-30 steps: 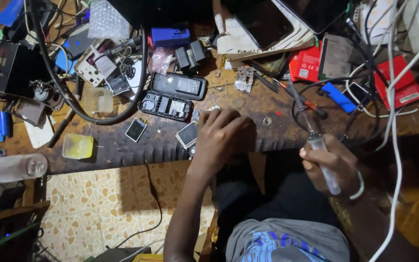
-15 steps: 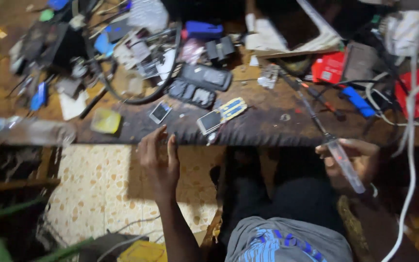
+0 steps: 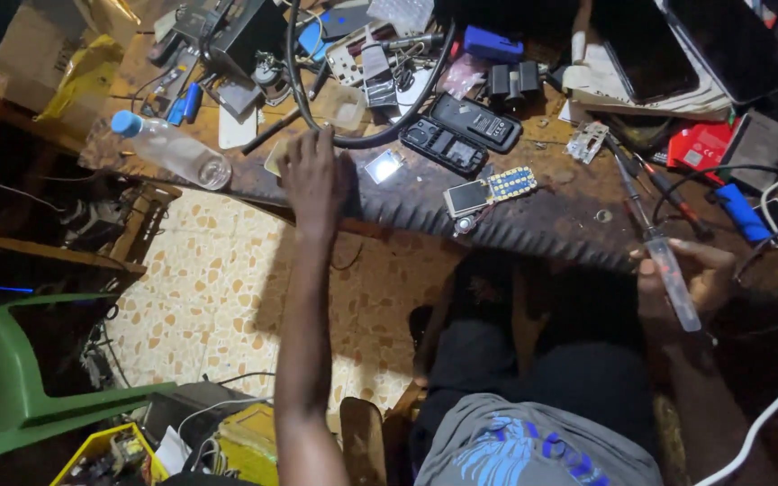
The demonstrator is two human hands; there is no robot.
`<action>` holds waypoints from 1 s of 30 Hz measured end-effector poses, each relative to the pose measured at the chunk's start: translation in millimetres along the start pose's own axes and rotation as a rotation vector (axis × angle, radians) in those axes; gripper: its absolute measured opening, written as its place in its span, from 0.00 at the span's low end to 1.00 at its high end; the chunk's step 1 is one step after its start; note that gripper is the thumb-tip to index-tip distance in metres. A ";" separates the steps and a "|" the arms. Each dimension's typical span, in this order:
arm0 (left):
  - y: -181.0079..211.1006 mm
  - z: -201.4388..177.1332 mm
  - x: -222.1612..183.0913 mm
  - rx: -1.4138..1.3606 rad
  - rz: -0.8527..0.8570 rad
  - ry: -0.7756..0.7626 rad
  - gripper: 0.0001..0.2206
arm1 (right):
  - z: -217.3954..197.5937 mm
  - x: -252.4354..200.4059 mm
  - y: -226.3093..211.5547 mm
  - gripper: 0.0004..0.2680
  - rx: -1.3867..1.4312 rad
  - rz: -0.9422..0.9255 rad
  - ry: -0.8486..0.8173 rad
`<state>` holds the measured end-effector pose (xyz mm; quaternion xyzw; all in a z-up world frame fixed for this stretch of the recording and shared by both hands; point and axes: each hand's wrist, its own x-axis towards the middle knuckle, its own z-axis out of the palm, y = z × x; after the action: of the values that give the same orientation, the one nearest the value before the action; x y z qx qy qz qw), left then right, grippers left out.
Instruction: The person is soldering a connector onto a mobile phone circuit board using a soldering iron.
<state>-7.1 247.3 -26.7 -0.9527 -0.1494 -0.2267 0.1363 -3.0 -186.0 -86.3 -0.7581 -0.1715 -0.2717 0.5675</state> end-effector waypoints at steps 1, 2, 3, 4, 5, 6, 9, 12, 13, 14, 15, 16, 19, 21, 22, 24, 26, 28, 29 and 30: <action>1.4 -4.3 3.9 -0.005 0.001 0.011 0.18 | -11.5 4.4 15.3 0.14 -0.002 -0.009 0.007; 3.6 -8.5 8.3 0.005 0.042 0.049 0.13 | -23.5 9.6 31.0 0.09 0.164 0.399 -0.207; 7.5 -11.9 15.4 0.012 0.088 0.091 0.08 | -36.1 15.0 47.5 0.10 0.331 0.805 -0.415; 6.6 -8.6 17.0 0.006 0.094 0.105 0.08 | -36.6 17.4 79.2 0.10 0.330 0.795 -0.402; 7.6 -4.0 17.4 0.006 0.083 0.099 0.08 | -41.5 12.9 108.3 0.13 0.779 1.171 -0.515; 9.2 1.8 18.5 0.007 0.072 0.093 0.08 | -46.8 8.3 138.5 0.16 1.255 1.520 -0.613; 19.7 -19.1 16.7 -0.085 0.041 0.006 0.06 | -11.4 0.1 20.0 0.09 0.266 0.420 -0.239; 3.4 20.7 11.8 0.123 0.089 0.040 0.09 | -39.1 15.8 92.5 0.15 1.268 1.558 -0.571; 9.1 2.0 6.7 0.108 0.101 0.040 0.09 | -28.6 8.1 66.4 0.15 1.264 1.557 -0.550; 13.6 -16.8 1.9 -0.073 0.060 0.076 0.08 | -16.8 1.0 40.5 0.13 0.812 0.826 -0.215; 15.4 -36.3 -2.2 -0.248 0.013 0.113 0.09 | -1.3 -3.3 16.1 0.16 0.322 0.110 0.085; 34.6 -55.2 -12.8 -0.257 0.019 0.114 0.09 | -8.9 1.3 11.0 0.16 0.313 0.108 0.091; 94.3 -120.8 -38.9 -0.266 0.073 -0.008 0.15 | -26.5 4.2 -6.8 0.13 0.230 0.159 0.043; 149.8 -170.6 -42.1 -1.707 -0.996 -0.589 0.05 | -38.0 6.5 -15.0 0.09 0.121 0.218 -0.054; 160.9 -157.7 -54.8 -1.708 -0.998 -0.597 0.05 | -43.6 7.9 -17.0 0.09 0.114 0.222 -0.055; 183.8 -132.6 -79.9 -1.398 0.135 -0.303 0.17 | -53.9 14.0 -19.8 0.09 -0.061 0.182 -0.081; 208.5 -124.9 -81.5 -1.390 0.096 -0.245 0.11 | -54.6 19.6 -35.3 0.09 -0.015 0.303 -0.112; 223.1 -116.5 -83.4 -1.377 0.069 -0.203 0.08 | -55.1 15.2 -37.7 0.10 0.030 0.439 -0.132; 227.0 -111.5 -82.5 -1.330 0.062 -0.193 0.07 | -55.3 11.8 -30.7 0.11 0.009 0.338 -0.171; 230.9 -106.7 -81.5 -1.284 0.056 -0.184 0.08 | -55.7 8.5 -23.9 0.12 -0.011 0.236 -0.210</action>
<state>-38.4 -17.9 -17.8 -0.8638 0.0297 -0.1845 -0.4679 -21.9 -232.4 -51.3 -0.8004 -0.1380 -0.1232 0.5702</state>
